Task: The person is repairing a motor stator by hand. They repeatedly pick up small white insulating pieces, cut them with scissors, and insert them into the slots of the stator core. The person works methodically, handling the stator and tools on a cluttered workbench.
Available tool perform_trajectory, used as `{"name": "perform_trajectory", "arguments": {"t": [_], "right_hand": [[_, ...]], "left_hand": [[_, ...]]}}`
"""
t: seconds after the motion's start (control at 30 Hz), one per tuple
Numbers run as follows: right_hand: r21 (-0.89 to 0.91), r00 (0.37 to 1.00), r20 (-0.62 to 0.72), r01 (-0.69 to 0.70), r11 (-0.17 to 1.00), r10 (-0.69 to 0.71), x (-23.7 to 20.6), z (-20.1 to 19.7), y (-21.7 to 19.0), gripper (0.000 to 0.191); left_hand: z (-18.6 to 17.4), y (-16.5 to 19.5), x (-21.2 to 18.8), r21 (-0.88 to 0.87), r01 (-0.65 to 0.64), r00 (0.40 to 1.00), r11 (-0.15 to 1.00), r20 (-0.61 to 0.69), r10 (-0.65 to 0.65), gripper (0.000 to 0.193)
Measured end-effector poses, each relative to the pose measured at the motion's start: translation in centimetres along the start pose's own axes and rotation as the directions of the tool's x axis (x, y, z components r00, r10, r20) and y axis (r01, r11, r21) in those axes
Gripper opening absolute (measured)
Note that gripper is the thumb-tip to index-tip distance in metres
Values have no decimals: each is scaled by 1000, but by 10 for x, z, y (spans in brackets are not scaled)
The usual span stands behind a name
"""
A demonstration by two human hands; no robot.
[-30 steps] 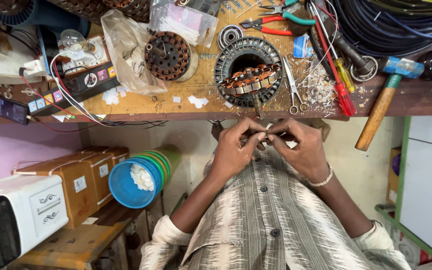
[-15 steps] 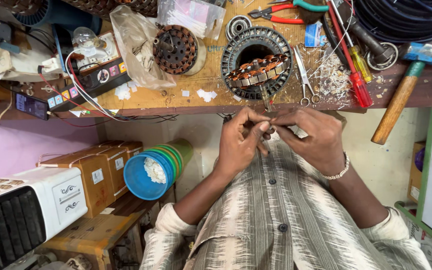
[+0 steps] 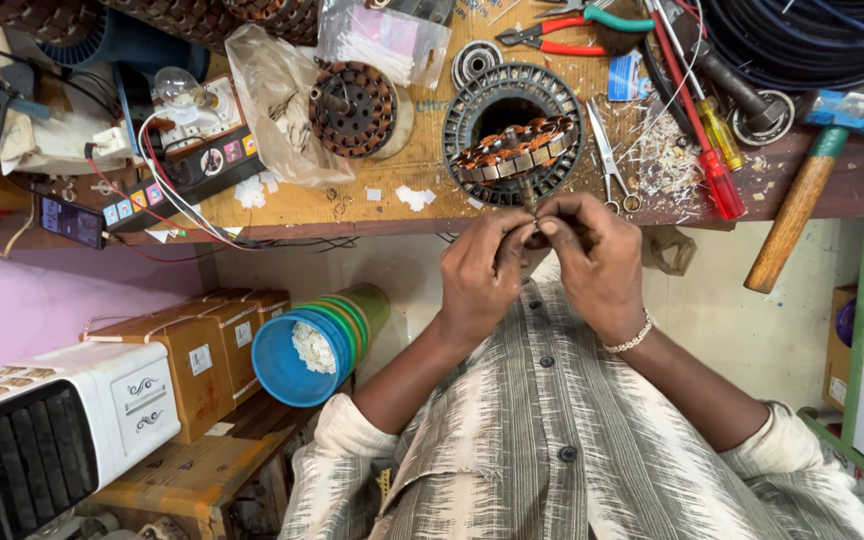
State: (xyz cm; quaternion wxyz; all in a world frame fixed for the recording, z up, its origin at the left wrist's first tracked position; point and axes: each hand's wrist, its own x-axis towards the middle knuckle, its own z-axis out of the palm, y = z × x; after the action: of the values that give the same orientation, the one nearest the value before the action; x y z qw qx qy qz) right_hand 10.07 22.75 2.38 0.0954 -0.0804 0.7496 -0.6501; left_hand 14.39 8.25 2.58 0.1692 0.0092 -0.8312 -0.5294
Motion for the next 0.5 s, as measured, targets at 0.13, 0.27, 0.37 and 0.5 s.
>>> {"name": "perform_trajectory", "arguments": {"t": [0.13,0.27,0.37,0.5], "right_hand": [[208,997,-14,83,975,-82,4,-2,4,11],[308,973,52,199,930,-225,7,-8,9,13],[80,978,41,203,976,-207,9,-9,14,16],[-218,939,-24,329,919,-342,12,-8,22,12]], "left_hand": [[2,-3,11,-477,337,941,812,149,-304,22],[0,5,12,-334,315,949,889,139,-284,12],[3,14,15,-4,34,998,999,51,-34,16],[2,22,20,44,-55,998,998,-19,56,20]]}}
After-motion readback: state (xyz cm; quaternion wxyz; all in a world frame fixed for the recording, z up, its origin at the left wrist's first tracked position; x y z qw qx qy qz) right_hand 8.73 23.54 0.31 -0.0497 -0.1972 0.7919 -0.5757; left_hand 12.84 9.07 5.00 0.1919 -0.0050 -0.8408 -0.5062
